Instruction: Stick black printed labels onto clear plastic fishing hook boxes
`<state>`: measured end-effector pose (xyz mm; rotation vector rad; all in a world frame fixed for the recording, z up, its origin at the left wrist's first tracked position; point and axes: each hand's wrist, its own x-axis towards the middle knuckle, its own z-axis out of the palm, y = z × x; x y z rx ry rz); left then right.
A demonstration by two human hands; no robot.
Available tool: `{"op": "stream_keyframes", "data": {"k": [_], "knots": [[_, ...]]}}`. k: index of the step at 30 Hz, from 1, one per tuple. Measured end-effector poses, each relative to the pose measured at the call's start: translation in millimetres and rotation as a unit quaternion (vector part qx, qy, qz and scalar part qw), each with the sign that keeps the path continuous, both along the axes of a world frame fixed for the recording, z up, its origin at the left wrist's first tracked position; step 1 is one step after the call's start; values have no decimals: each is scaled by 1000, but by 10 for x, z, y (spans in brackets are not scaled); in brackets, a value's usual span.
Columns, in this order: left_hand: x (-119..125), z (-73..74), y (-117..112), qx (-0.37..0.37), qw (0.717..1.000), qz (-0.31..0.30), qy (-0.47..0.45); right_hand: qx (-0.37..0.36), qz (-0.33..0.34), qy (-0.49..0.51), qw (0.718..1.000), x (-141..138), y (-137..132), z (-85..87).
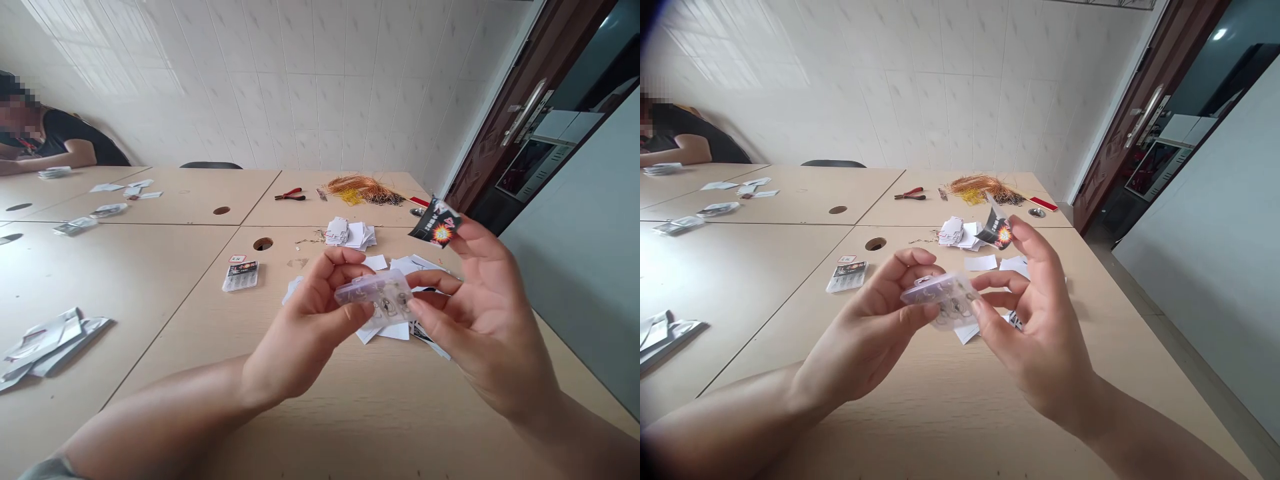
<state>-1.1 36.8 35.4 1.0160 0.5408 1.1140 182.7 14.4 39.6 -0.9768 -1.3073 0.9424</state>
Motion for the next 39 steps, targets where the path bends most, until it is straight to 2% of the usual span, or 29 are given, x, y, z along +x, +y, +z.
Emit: {"op": "stream_keyframes", "data": {"k": [4,9,14,18,24,31,39], "knots": [[-2,24,-38,78,997,6,-8,37,5,14,999,17,-40,18],[3,36,-78,113,993,26,26,51,20,-1,999,34,-69,-6],[11,12,-34,97,995,-6,37,32,14,-10,999,38,-74,-19],[37,-12,43,46,999,-28,-10,8,18,17,1000,29,-57,-12],[52,-34,111,-23,999,-37,-15,-3,-39,33,999,11,10,-12],[40,-70,129,-41,999,0,14,5,-51,22,998,1,55,-22],[73,-102,124,10,998,-59,12,13,-66,2,998,7,70,-53]]}}
